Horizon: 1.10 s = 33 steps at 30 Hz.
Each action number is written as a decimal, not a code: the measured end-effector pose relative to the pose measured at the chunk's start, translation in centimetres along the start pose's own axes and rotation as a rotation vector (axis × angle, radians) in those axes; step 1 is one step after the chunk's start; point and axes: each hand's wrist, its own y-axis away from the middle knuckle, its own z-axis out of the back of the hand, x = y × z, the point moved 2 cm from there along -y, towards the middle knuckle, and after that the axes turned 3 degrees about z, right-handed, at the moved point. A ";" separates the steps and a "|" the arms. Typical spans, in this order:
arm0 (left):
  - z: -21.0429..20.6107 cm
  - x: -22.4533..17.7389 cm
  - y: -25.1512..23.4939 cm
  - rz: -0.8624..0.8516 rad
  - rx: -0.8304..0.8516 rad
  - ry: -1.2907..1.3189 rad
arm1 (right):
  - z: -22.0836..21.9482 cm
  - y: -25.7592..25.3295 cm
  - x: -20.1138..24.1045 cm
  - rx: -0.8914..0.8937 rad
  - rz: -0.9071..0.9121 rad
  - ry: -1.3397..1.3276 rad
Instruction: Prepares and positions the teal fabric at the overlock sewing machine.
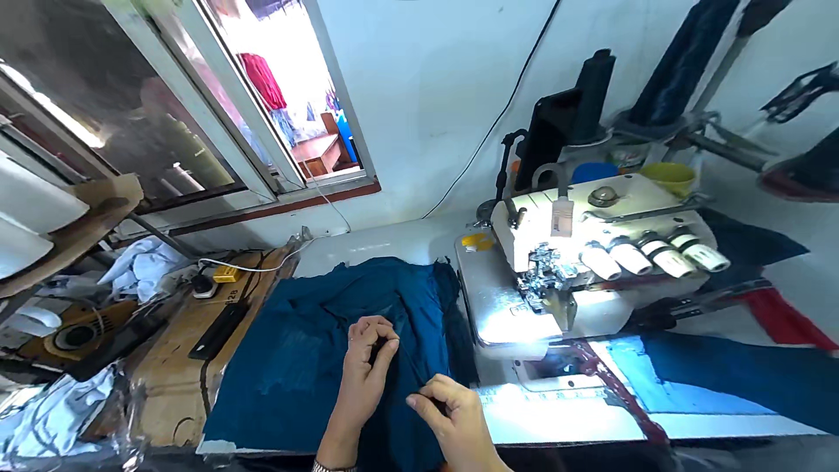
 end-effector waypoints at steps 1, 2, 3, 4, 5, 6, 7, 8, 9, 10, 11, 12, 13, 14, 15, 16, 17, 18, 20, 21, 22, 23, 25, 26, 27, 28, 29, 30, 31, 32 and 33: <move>-0.6 -0.6 -0.4 -0.025 0.020 -0.014 | 0.8 -0.2 0.4 -0.031 -0.009 -0.019; -1.4 -1.2 -0.9 -0.045 0.033 -0.024 | 1.8 -0.5 0.8 -0.067 -0.010 -0.040; -2.5 -2.0 -1.5 -0.059 0.038 -0.033 | 3.1 -0.8 1.3 -0.106 -0.011 -0.057; -3.9 -3.0 -2.3 -0.068 0.045 -0.034 | 4.5 -1.2 1.8 -0.152 -0.016 -0.073; -5.4 -4.0 -3.1 -0.085 0.061 -0.021 | 6.0 -1.5 2.2 -0.210 -0.023 -0.079; -6.9 -5.0 -3.9 -0.113 0.080 0.004 | 7.5 -1.8 2.6 -0.274 -0.031 -0.069; -8.5 -6.1 -4.6 -0.139 0.099 0.041 | 9.0 -1.9 2.9 -0.339 -0.044 -0.041; -10.0 -7.0 -5.2 -0.151 0.119 0.081 | 10.5 -1.8 3.0 -0.389 -0.070 -0.008; -11.3 -7.8 -5.5 -0.149 0.141 0.110 | 11.9 -1.6 2.9 -0.420 -0.107 0.014; -12.5 -8.4 -5.6 -0.136 0.159 0.115 | 13.0 -1.3 2.5 -0.435 -0.147 0.020; -13.4 -8.8 -5.5 -0.130 0.168 0.095 | 13.9 -0.9 2.1 -0.434 -0.188 0.009; -14.2 -9.0 -5.2 -0.140 0.154 0.051 | 14.5 -0.5 1.7 -0.420 -0.230 -0.016; -14.7 -9.1 -4.9 -0.167 0.122 -0.014 | 14.8 -0.1 1.4 -0.404 -0.263 -0.048; -15.0 -9.2 -4.3 -0.213 0.083 -0.109 | 15.0 0.3 1.2 -0.387 -0.286 -0.074; -15.3 -9.4 -3.6 -0.278 0.041 -0.226 | 15.1 0.7 1.0 -0.382 -0.286 -0.093; -15.6 -9.8 -2.7 -0.336 0.002 -0.358 | 15.1 0.9 0.9 -0.383 -0.270 -0.096; -15.9 -10.3 -1.8 -0.374 -0.031 -0.484 | 15.1 1.0 0.8 -0.391 -0.254 -0.095; -16.2 -10.8 -0.7 -0.379 -0.045 -0.590 | 15.2 1.0 0.7 -0.399 -0.239 -0.091; -16.9 -11.2 0.8 -0.349 -0.046 -0.720 | 15.3 0.8 0.7 -0.416 -0.222 -0.082; -17.1 -11.1 1.0 -0.343 -0.051 -0.729 | 15.4 0.6 0.7 -0.424 -0.214 -0.081; -17.2 -10.9 1.0 -0.339 -0.058 -0.715 | 15.4 0.4 0.7 -0.428 -0.210 -0.089; -17.3 -10.6 0.7 -0.339 -0.059 -0.685 | 15.4 0.1 0.7 -0.429 -0.207 -0.097; -17.0 -10.1 -0.3 -0.338 -0.021 -0.590 | 15.4 -0.7 0.5 -0.426 -0.196 -0.096; -16.6 -9.8 -0.9 -0.325 0.016 -0.520 | 15.4 -1.2 0.4 -0.429 -0.196 -0.079; -16.1 -9.5 -1.7 -0.296 0.052 -0.451 | 15.5 -1.7 0.2 -0.433 -0.207 -0.067; -15.4 -9.2 -2.4 -0.251 0.084 -0.371 | 15.6 -2.1 0.1 -0.439 -0.226 -0.069; -14.5 -9.1 -3.2 -0.181 0.121 -0.262 | 15.7 -2.3 0.1 -0.438 -0.245 -0.076; -13.1 -9.4 -3.9 -0.141 0.125 -0.143 | 15.9 -2.4 0.0 -0.426 -0.249 -0.081; -11.2 -10.3 -4.2 -0.150 0.090 -0.037 | 16.0 -2.4 -0.2 -0.409 -0.231 -0.082; -8.9 -11.9 -4.2 -0.196 0.041 0.042 | 16.2 -2.3 -0.5 -0.389 -0.204 -0.082; -6.2 -14.1 -3.7 -0.265 0.006 0.136 | 16.3 -2.1 -1.0 -0.368 -0.164 -0.083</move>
